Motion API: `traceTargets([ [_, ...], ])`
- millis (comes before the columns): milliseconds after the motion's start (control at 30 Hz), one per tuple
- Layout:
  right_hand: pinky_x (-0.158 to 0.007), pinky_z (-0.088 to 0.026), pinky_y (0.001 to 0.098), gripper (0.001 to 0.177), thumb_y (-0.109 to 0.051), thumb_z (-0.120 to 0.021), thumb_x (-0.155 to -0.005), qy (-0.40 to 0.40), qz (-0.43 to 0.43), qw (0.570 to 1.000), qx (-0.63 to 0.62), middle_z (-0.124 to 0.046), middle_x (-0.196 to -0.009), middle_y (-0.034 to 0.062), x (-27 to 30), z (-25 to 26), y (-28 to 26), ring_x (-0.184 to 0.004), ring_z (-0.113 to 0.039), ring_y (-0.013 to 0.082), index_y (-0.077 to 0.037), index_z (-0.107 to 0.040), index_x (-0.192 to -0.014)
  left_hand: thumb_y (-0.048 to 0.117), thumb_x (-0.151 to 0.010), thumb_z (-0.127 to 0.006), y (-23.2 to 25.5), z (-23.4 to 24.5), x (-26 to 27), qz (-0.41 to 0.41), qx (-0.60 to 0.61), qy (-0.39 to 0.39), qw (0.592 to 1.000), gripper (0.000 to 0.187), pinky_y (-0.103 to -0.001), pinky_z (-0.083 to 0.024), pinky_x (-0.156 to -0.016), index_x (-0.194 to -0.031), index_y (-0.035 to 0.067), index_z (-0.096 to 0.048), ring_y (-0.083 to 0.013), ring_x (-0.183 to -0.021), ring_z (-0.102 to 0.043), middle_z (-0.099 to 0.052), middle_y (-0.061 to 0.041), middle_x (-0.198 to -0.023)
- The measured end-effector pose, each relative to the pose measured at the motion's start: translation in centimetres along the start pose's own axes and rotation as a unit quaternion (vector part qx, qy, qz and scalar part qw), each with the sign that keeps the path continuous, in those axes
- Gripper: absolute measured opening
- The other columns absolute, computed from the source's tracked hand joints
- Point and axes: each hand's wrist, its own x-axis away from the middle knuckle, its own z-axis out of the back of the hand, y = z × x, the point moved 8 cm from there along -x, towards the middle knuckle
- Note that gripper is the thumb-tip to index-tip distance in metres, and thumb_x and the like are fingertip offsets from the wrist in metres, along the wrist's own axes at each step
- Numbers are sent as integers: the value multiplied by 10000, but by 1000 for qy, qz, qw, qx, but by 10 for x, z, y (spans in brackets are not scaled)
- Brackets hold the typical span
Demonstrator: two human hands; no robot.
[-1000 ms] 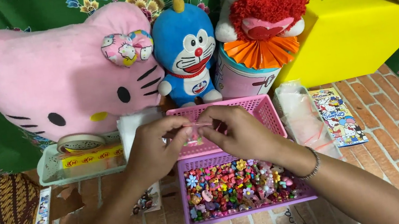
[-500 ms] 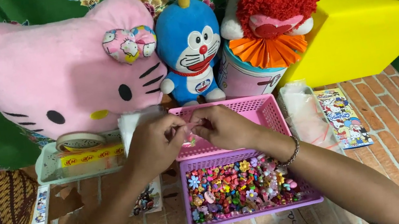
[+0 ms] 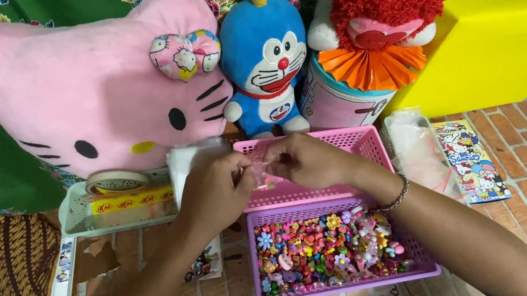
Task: The person picks up colorful beads from a pink basket and places them into a small plastic bag by hand.
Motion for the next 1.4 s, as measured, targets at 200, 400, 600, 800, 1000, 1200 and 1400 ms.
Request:
traceTargets([
  [200, -774, -586, 440, 175, -134, -659, -873, -2, -30, 1000, 9, -759, -843, 221, 5, -4, -18, -834, -749, 409, -32, -766, -968, 148, -896, -643, 5, 2, 1, 12, 24, 11, 1000, 171, -390, -550, -529, -788, 47, -730, -292, -542, -668, -608, -102, -530],
  [400, -752, -578, 473, 189, -189, -740, -844, 33, -32, 998, 47, -757, -817, 215, -4, -16, 14, -831, -746, 433, -30, -764, -944, 198, -889, -662, -5, -1, 0, 15, -28, 10, 999, 165, -406, -555, -522, -798, 73, -719, -307, -566, -679, -597, -96, -536],
  [600, -749, -580, 477, 216, -293, -770, -799, 44, -113, 985, 122, -751, -755, 166, 4, -12, 35, -830, -751, 399, -82, -770, -848, 185, -898, -637, -9, -7, -3, 32, -32, -8, 999, 149, -476, -576, -592, -877, 67, -724, -347, -638, -672, -596, -109, -580],
  [800, -712, -591, 452, 144, -214, -724, -841, 1, -24, 998, 50, -768, -783, 179, 12, -19, 0, -782, -765, 374, -82, -782, -833, 185, -895, -657, -9, -5, 0, 63, -54, -14, 996, 100, -442, -585, -619, -875, 113, -722, -292, -675, -679, -604, -58, -588],
  [1000, -738, -603, 494, 235, -149, -617, -920, -62, 51, 997, 21, -774, -929, 233, 7, -35, -10, -820, -753, 424, -71, -791, -1057, 192, -903, -659, -14, -11, -1, 28, -58, -2, 998, 110, -463, -584, -636, -848, 107, -702, -324, -676, -655, -570, -72, -585],
  [1200, -714, -601, 480, 239, -151, -628, -905, -64, 28, 996, 46, -791, -887, 177, 5, -35, 0, -776, -757, 386, -118, -812, -1054, 175, -896, -664, 0, -1, 1, 12, -51, 7, 999, 110, -442, -580, -625, -817, 103, -690, -310, -659, -646, -566, -75, -590],
  [1400, -655, -585, 463, 193, -125, -643, -848, -39, 30, 998, 33, -765, -817, 193, 4, -36, 10, -724, -735, 381, -73, -800, -947, 96, -911, -622, 17, -19, 6, -85, -2, -29, 996, 134, -410, -589, -788, -929, 102, -755, -323, -873, -725, -707, -94, -813],
])
